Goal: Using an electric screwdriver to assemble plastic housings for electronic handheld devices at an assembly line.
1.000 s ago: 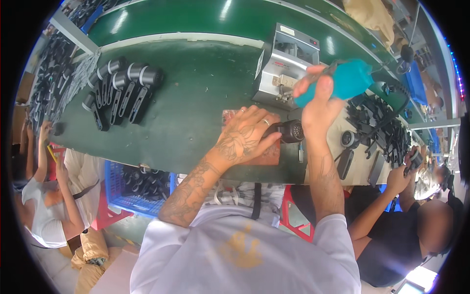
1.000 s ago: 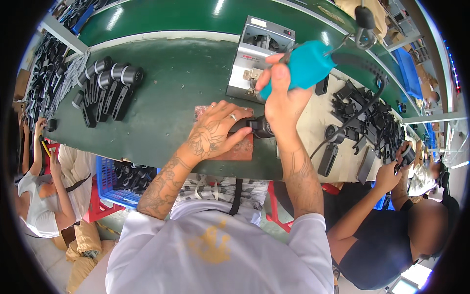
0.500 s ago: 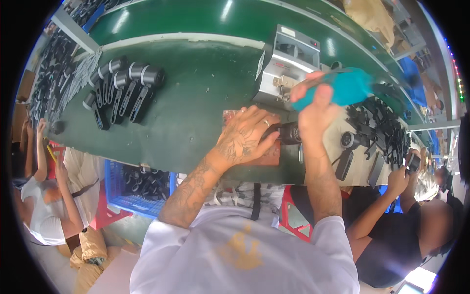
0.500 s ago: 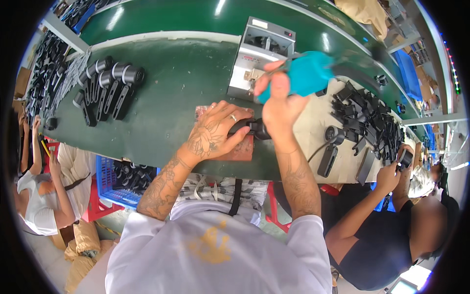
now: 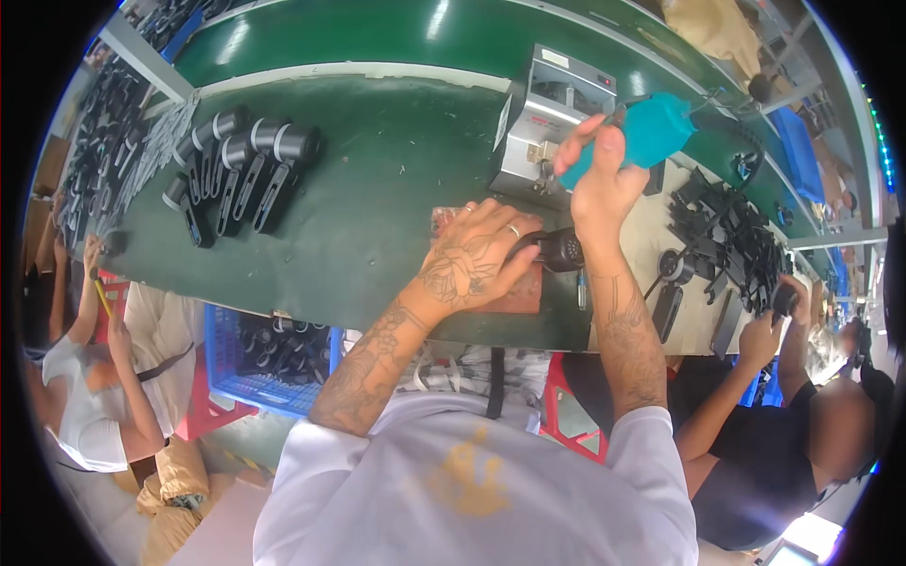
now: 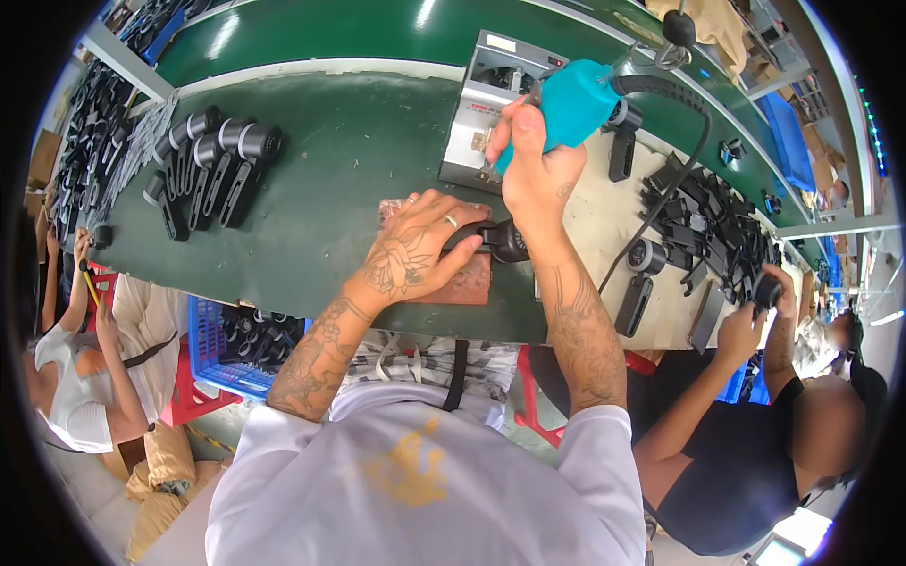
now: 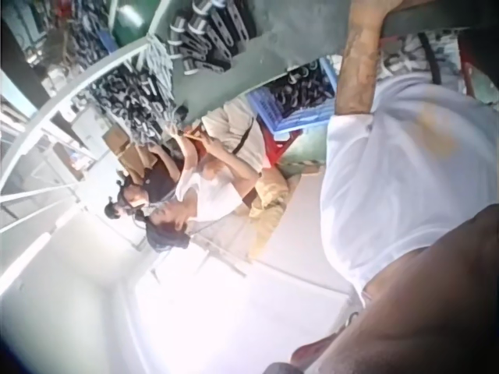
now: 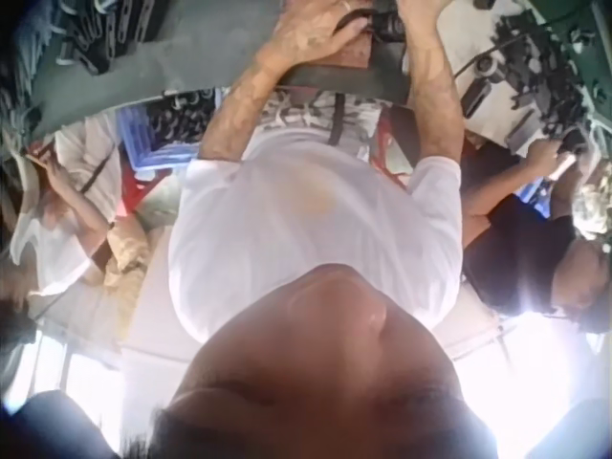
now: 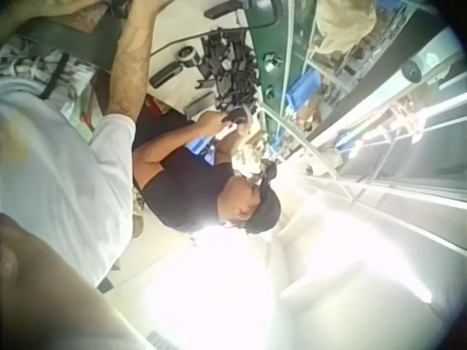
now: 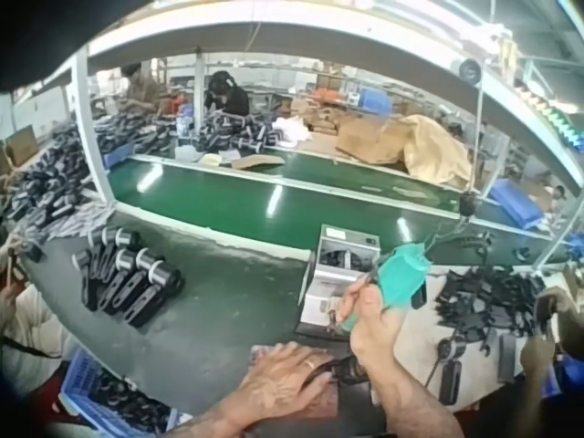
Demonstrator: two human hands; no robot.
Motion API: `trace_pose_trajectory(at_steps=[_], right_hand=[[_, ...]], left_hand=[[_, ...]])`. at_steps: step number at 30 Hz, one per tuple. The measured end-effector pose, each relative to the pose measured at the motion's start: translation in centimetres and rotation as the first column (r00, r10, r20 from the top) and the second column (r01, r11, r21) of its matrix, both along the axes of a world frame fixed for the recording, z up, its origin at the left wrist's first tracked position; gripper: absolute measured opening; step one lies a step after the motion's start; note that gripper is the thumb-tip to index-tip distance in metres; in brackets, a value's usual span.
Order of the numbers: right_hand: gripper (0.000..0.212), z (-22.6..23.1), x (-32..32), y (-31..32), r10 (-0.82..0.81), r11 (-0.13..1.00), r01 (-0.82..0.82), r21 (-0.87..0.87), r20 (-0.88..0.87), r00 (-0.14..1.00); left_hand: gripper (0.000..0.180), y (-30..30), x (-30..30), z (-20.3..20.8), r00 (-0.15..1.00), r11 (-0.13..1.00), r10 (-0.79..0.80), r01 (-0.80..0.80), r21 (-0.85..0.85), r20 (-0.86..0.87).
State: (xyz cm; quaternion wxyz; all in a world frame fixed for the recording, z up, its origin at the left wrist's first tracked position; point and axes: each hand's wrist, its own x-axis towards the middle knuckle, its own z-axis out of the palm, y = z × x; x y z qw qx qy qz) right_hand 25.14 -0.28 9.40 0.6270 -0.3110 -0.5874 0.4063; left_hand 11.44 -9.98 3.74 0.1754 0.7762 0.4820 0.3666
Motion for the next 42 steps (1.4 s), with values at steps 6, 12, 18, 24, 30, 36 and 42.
trace_pose_trajectory(at_steps=[6, 12, 18, 24, 30, 36, 42], right_hand=[[0.042, 1.4, 2.4, -5.1, 0.033, 0.987, -0.057, -0.149, -0.159, 0.987], [0.051, 0.2, 3.0, -6.3, 0.098, 0.987, -0.106, -0.12, -0.074, 0.992], [0.047, -0.8, 3.2, -6.6, 0.078, 0.984, -0.087, -0.156, -0.064, 0.995], [0.054, -1.8, 3.3, -6.5, 0.051, 0.991, -0.055, -0.124, -0.034, 0.998], [0.05, -1.9, 2.7, -6.6, 0.104, 0.991, -0.107, -0.08, -0.041, 0.994], [0.055, -1.8, 3.6, -8.2, -0.012, 0.964, -0.033, -0.264, -0.169, 0.986], [0.067, 0.5, 5.5, -13.7, 0.027, 0.996, -0.054, -0.077, -0.313, 0.949]], left_hand=[[0.032, 0.0, -0.1, 0.0, 1.0, 0.997, -0.02, 0.021, -0.075, 0.014], [0.03, 0.1, -0.2, 0.1, 1.0, 1.0, -0.015, 0.015, 0.008, 0.009], [0.026, 0.1, 0.1, 0.1, 1.0, 1.0, -0.005, 0.005, -0.008, 0.009], [0.029, 0.2, 0.1, 0.8, 0.996, 0.991, -0.068, 0.062, -0.116, -0.053], [0.032, 0.1, -0.1, 1.0, 0.995, 0.998, -0.031, 0.027, -0.052, -0.094], [0.034, -1.1, 0.0, 0.3, 0.965, 0.972, -0.059, 0.114, 0.205, -0.257], [0.03, -4.9, -4.1, 1.2, 0.971, 0.985, 0.085, -0.048, 0.166, -0.224]])
